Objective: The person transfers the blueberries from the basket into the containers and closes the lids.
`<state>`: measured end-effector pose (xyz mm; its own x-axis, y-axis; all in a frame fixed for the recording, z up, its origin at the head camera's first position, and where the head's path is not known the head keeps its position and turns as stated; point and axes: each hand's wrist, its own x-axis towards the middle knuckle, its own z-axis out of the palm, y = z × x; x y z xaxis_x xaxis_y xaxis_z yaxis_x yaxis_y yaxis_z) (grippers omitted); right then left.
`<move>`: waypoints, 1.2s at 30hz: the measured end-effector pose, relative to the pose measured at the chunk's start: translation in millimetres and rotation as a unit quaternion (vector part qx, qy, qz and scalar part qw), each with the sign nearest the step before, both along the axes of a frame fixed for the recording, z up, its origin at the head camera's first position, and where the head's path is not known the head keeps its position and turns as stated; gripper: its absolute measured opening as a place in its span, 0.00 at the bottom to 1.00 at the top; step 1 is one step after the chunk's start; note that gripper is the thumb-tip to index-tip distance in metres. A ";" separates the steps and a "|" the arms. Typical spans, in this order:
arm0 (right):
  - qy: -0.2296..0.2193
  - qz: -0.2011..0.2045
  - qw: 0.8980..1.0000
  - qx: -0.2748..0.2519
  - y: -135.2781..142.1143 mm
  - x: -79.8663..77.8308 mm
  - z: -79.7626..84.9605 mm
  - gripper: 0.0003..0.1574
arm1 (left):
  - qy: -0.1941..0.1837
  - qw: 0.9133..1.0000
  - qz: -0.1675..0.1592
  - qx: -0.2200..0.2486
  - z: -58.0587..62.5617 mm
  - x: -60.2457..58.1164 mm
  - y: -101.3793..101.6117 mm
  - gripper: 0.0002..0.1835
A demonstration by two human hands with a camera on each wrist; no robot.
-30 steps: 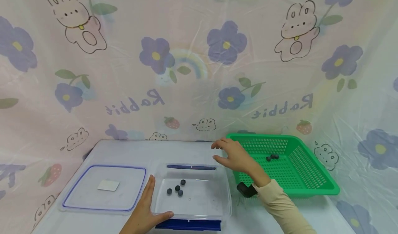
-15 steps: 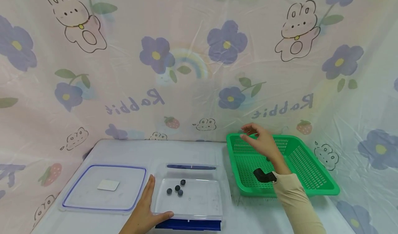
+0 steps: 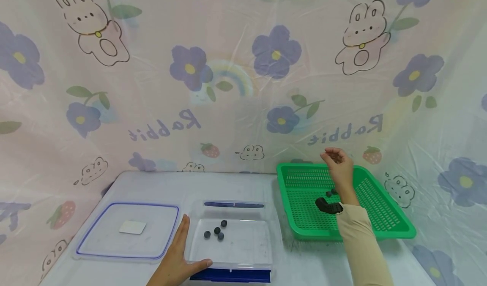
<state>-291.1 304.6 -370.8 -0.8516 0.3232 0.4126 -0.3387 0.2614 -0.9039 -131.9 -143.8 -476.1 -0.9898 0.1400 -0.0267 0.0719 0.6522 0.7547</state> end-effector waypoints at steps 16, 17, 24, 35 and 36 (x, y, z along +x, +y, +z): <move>-0.108 -0.170 0.969 -0.146 29.1 -11.5 -54.8 0.26 | 0.021 1.000 -0.001 0.000 -3.9 0.5 0.0 0.70; -0.123 -0.174 0.966 -0.150 30.1 -10.7 -57.0 0.26 | 0.022 1.000 -0.001 0.001 -3.9 0.5 0.1 0.70; -0.201 -0.187 0.950 -0.149 35.7 -8.3 -66.5 0.27 | 0.016 1.000 -0.002 -0.004 -2.6 0.0 0.2 0.71; -0.274 -0.170 0.938 -0.128 42.6 -4.2 -84.7 0.23 | 0.006 1.000 0.001 0.010 -3.9 0.6 0.9 0.70; -0.284 -0.172 0.935 -0.124 42.8 -3.6 -85.6 0.22 | 0.005 1.000 0.001 0.011 -3.9 0.8 1.0 0.70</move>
<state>-294.7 347.3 -456.3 -0.7393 0.6435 -0.1983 0.2789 0.0246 -0.9600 -131.1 -142.8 -479.9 -0.9903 0.1379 -0.0135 0.0781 0.6357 0.7680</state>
